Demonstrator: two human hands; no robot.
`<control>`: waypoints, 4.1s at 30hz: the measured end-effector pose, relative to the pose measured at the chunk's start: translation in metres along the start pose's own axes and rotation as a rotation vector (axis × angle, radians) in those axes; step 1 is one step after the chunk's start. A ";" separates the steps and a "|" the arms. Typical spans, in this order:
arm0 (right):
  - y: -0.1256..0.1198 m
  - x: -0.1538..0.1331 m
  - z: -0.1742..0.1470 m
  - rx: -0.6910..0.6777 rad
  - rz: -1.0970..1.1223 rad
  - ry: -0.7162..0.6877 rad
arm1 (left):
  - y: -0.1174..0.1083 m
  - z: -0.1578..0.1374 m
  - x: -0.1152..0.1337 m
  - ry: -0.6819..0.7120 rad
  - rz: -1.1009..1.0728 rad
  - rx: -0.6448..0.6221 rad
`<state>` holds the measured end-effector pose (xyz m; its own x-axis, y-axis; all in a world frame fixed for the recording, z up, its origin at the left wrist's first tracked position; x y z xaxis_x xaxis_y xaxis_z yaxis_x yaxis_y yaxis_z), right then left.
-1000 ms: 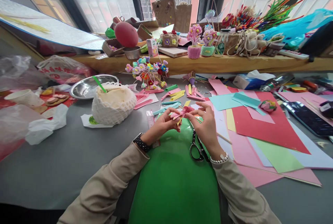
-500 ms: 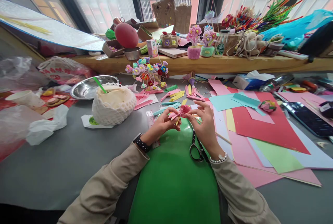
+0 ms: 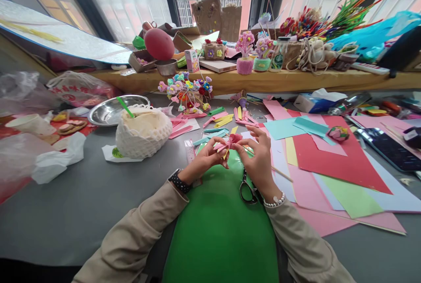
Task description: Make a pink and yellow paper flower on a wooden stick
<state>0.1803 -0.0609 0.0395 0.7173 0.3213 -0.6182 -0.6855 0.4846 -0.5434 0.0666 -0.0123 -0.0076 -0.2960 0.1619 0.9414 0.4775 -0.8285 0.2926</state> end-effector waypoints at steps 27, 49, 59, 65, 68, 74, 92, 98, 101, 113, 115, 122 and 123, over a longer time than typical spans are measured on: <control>-0.009 0.007 0.004 -0.018 0.352 0.094 | -0.003 -0.002 0.006 -0.075 -0.391 -0.012; 0.018 0.021 -0.003 -0.177 0.548 0.319 | -0.026 -0.003 0.012 0.156 -0.111 0.301; 0.018 0.002 -0.004 -0.210 0.269 0.072 | -0.030 -0.009 0.020 0.197 0.164 0.406; 0.006 0.000 0.004 -0.230 0.214 0.020 | -0.029 -0.006 0.018 0.132 0.193 0.346; 0.008 -0.001 0.007 -0.326 0.138 -0.083 | -0.022 -0.002 0.014 0.081 0.207 0.196; 0.020 -0.004 0.005 -0.538 0.003 -0.243 | -0.014 -0.001 0.008 -0.024 0.135 0.020; 0.013 0.007 0.008 -0.462 0.118 -0.083 | -0.011 -0.007 0.006 -0.272 0.090 0.012; 0.011 0.006 0.011 -0.428 0.048 -0.096 | -0.008 -0.004 -0.002 -0.272 0.258 -0.116; 0.011 0.007 0.010 -0.423 0.041 -0.087 | -0.011 -0.003 -0.006 -0.268 0.260 -0.077; 0.008 0.005 0.007 -0.287 -0.018 -0.057 | -0.016 -0.002 -0.002 -0.218 0.275 0.084; 0.007 0.002 0.006 -0.272 -0.033 -0.080 | -0.017 -0.003 -0.001 -0.204 0.285 0.095; 0.008 -0.006 0.005 -0.276 -0.049 -0.163 | -0.016 -0.004 -0.002 -0.207 0.257 0.084; 0.008 -0.007 0.005 -0.280 -0.035 -0.170 | -0.016 -0.004 -0.002 -0.206 0.251 0.085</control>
<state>0.1706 -0.0555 0.0424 0.7355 0.4513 -0.5053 -0.6506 0.2627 -0.7125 0.0563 -0.0009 -0.0147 0.0094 0.0703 0.9975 0.5846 -0.8097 0.0516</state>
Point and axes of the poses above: each hand's wrist, its own z-axis towards the middle knuckle, its own y-axis out of the palm, x = y × z, the point moved 7 cm from there along z, towards the middle knuckle, and after that the axes turned 10 degrees about -x, right-handed, at the moved point
